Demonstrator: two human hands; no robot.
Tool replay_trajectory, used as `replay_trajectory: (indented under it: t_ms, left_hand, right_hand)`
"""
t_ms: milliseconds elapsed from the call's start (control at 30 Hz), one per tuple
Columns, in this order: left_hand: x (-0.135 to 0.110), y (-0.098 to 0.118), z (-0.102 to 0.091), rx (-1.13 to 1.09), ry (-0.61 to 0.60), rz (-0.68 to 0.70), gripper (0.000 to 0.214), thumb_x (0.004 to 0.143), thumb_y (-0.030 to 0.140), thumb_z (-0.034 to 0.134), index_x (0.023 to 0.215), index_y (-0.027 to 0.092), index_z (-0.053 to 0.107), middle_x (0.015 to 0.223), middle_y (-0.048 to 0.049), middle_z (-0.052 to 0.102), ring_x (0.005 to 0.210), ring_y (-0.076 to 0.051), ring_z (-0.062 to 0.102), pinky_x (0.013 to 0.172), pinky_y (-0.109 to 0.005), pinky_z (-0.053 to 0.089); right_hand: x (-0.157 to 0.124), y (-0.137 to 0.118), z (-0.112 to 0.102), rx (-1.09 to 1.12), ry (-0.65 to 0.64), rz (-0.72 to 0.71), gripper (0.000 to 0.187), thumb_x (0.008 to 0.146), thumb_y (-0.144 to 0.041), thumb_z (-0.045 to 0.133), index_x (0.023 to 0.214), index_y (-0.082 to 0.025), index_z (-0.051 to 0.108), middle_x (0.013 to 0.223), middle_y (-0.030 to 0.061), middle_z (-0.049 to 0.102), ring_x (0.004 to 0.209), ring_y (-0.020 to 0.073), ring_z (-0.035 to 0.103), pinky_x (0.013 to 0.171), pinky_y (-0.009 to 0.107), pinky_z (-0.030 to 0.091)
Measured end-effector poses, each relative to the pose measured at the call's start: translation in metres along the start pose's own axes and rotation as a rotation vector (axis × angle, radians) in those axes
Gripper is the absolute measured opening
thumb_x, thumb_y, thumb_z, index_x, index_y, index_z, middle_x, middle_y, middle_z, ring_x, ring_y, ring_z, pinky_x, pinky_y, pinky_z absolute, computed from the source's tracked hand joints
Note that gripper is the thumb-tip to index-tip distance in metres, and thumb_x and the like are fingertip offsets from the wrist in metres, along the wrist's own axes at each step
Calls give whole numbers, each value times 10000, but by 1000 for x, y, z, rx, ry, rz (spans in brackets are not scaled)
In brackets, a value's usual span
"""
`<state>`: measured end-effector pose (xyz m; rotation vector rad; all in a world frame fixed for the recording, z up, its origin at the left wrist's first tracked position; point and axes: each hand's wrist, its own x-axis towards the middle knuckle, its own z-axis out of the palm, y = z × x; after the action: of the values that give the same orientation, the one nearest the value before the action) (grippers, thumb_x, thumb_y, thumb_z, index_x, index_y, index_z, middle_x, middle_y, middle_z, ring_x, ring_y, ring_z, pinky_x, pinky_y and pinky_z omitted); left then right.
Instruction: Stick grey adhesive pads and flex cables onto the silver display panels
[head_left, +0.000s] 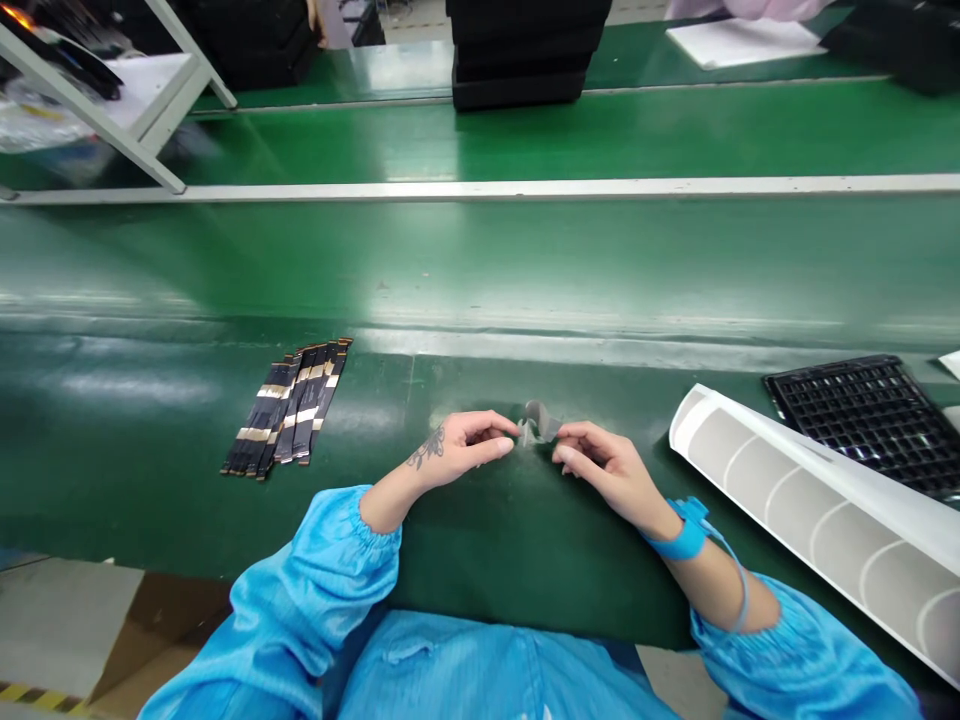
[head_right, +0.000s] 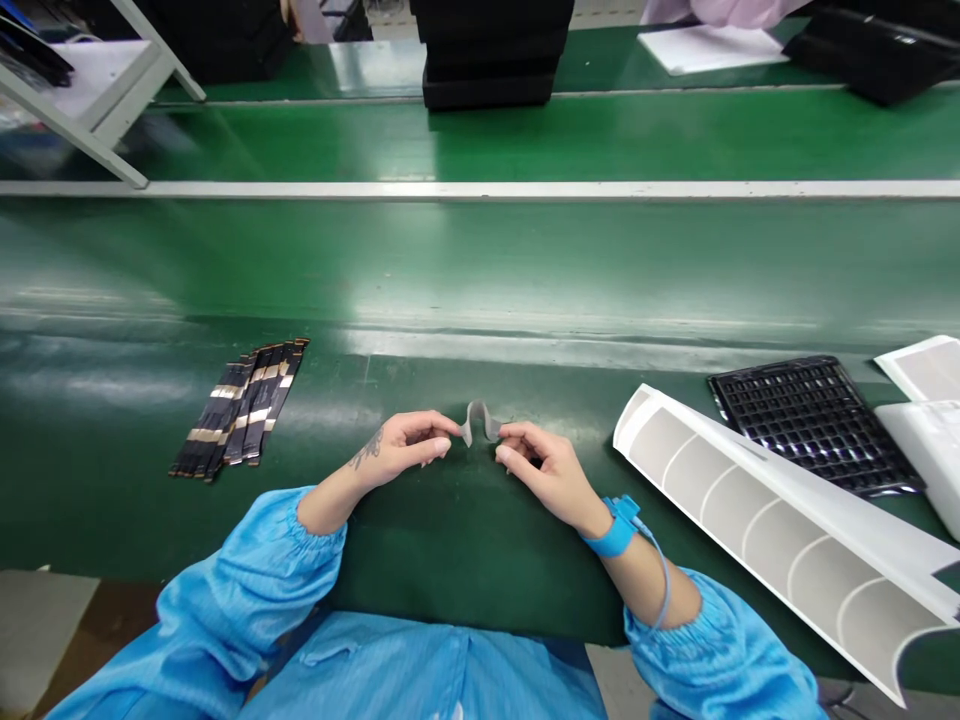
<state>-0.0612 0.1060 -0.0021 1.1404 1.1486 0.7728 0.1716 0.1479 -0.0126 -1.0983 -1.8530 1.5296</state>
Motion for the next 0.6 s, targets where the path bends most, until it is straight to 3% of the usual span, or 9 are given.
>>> replay_trajectory:
  t_ms: [333,500,600]
  left_hand:
    - [-2,-2,-2,71,62,-18,347,757,479,650,879,162,718,644,3,565,547,-105,482,518,-213,412]
    - [-4,-2,3,15,258,-47,391,660,559,736,805,196,741,630,3,611,526,-112,503,503,-209,434]
    - [-4,-5,2,9,281,-66,468,545,639,782,742,216,756,596,2,625,497,-117,506,494,-214,453]
  right_hand:
    - [2,4,7,87,6,11,323,830,-441,599,969,-153,644,700,-1,634,580,99,548,566,229,450]
    - [6,7,9,89,27,-17,312,806,-425,632,946,-149,670,699,-6,627,597,97,555,578,217,461]
    - [8,9,9,93,42,-23,244,792,-343,670,933,-145,684,692,-14,617,601,89,546,592,204,469]
